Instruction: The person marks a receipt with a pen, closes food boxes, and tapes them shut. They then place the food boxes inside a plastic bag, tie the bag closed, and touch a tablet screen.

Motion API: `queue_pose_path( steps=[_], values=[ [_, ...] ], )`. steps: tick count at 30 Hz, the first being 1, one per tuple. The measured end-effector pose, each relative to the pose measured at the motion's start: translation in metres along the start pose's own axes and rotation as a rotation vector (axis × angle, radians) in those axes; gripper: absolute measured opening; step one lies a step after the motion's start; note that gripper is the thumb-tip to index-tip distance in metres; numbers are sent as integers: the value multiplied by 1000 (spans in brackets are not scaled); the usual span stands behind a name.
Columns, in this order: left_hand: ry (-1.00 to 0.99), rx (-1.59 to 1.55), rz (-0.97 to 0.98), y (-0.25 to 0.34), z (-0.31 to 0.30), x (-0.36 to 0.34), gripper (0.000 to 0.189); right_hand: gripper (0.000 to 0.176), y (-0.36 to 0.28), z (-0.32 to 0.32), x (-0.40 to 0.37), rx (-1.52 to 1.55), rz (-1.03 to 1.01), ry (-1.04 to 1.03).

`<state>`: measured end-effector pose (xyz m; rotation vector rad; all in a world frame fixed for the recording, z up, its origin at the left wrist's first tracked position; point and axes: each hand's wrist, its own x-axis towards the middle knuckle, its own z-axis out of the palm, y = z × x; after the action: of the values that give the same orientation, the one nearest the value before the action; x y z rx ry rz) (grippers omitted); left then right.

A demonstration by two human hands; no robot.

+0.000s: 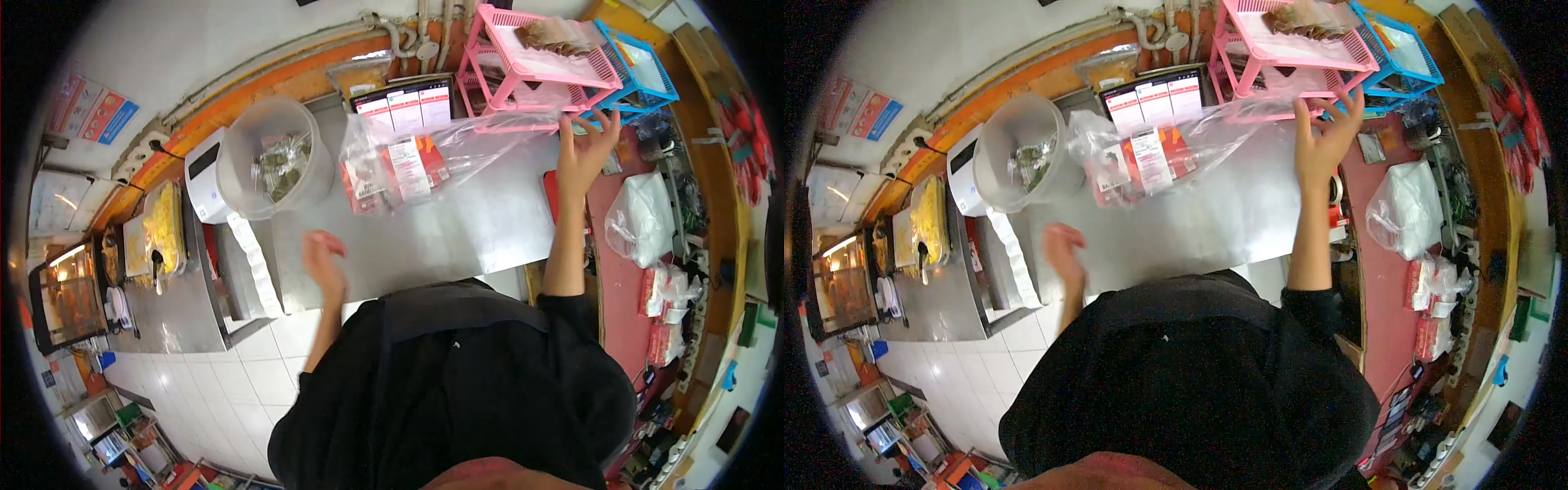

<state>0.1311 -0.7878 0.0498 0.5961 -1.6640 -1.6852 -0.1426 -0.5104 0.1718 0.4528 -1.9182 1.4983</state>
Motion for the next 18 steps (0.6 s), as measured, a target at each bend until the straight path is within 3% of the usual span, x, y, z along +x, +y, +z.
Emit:
queue_pose_path(
  steps=[1,3,4,5,6,7,8,10,13,14,15,16,18],
  values=[
    [122,-118,-432,-39,10,-14,29,67,33,1,-20,86,-187,159],
    [272,-185,-468,-99,33,-10,38,56,135,-11,-81,-187,-3,190],
    [279,-270,-468,-125,37,11,45,48,105,17,-93,167,653,209],
    [284,-353,-475,-141,43,33,53,51,142,24,-121,409,855,-122],
    [93,-563,-492,-123,54,49,56,48,144,41,-130,423,1005,-323],
    [-103,-774,-501,-100,65,63,61,58,212,64,-156,236,940,-548],
    [-121,-785,-501,-98,88,66,61,59,204,86,-157,209,888,-567],
    [248,-16,-152,-96,148,64,64,59,176,123,-152,161,774,-559],
    [-167,-486,-486,-138,70,84,72,60,173,129,-142,126,714,-618],
    [-126,-513,-577,-99,71,82,76,61,174,123,-137,137,706,-643],
    [-291,-677,-552,-112,64,91,78,61,172,122,-134,139,684,-653],
    [-349,-629,-521,-107,71,85,76,61,171,122,-136,140,667,-657],
    [-513,-243,-4,-199,84,97,75,62,159,136,-141,176,637,-664]
  ],
)
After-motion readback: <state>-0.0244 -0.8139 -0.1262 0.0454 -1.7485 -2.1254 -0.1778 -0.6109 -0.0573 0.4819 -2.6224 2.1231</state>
